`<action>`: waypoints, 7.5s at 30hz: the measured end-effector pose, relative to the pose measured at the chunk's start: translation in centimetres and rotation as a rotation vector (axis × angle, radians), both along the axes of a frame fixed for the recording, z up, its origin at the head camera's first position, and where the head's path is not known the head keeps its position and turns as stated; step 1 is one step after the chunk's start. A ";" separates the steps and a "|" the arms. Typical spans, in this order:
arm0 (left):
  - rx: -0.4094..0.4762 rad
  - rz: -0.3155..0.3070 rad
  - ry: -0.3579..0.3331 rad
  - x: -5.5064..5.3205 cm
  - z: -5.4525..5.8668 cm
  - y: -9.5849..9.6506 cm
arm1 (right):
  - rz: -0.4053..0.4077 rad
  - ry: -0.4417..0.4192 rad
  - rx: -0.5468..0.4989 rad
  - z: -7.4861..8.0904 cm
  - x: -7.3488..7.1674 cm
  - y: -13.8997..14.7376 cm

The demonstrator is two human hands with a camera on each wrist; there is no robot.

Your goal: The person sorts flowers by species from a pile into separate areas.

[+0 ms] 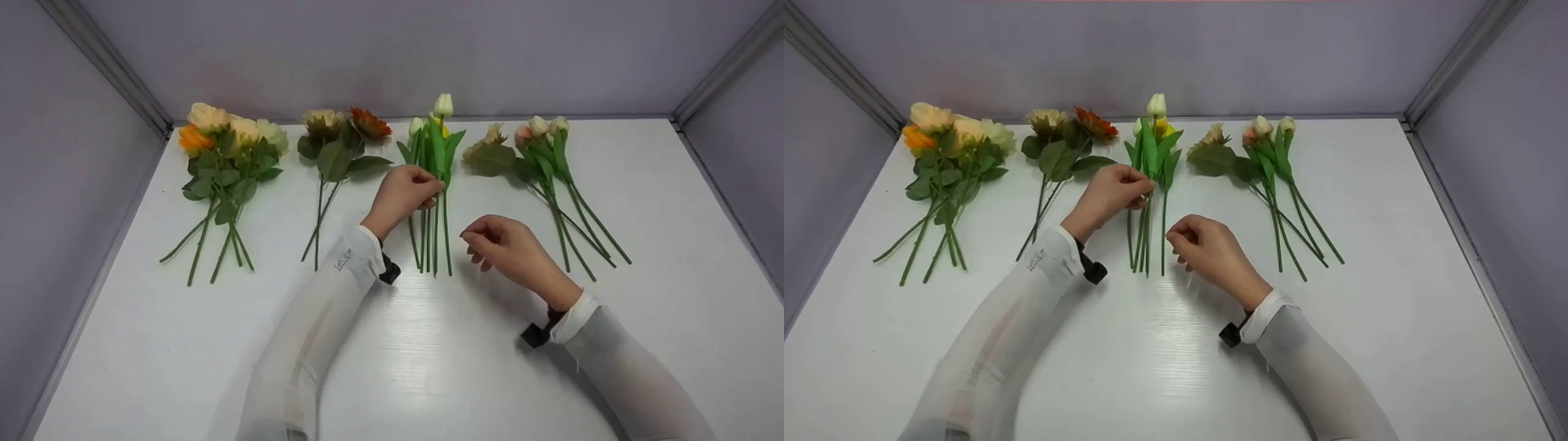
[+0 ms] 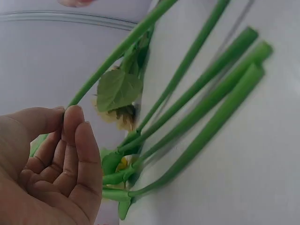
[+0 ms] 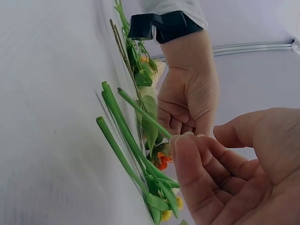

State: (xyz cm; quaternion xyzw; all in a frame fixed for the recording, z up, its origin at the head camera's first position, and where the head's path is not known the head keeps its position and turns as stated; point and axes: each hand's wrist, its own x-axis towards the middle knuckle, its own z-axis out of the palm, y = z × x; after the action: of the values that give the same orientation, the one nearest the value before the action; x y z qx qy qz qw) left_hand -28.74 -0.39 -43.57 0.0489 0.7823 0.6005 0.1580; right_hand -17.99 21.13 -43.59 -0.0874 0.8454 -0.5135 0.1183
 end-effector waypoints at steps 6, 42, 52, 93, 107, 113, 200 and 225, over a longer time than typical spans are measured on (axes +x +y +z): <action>-0.254 -0.031 0.070 -1.7 0.9 1.1 | 0.003 0.022 -0.001 0.3 0.1 0.2; -0.530 -0.064 0.141 -2.8 -1.3 2.2 | 0.025 0.063 0.016 0.3 0.4 0.2; -0.320 -0.023 0.216 -0.9 0.8 0.2 | -0.010 0.040 0.075 0.8 -0.7 1.7; -0.759 -0.848 0.933 10.4 0.4 7.7 | -0.276 -0.059 0.764 -0.1 -3.1 18.4; -0.696 -0.834 0.941 10.2 0.2 7.3 | -0.277 -0.104 0.709 0.3 -3.1 18.3; -0.691 -0.840 0.923 10.1 0.1 7.1 | -0.304 -0.114 0.663 0.3 -3.0 17.9; -0.149 0.030 0.020 -1.2 -1.8 -0.4 | 0.060 -0.007 0.001 0.6 -1.5 3.1; -0.196 -0.053 0.212 0.7 -0.8 -0.7 | -0.041 0.011 0.124 0.9 -2.6 6.0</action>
State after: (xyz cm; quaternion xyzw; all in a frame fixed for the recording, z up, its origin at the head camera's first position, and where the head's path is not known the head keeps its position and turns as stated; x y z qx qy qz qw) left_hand -28.00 -1.06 -44.37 0.1171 0.8480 0.5082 0.0944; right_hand -20.58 27.13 -42.67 -0.0654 0.8779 -0.4619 0.1083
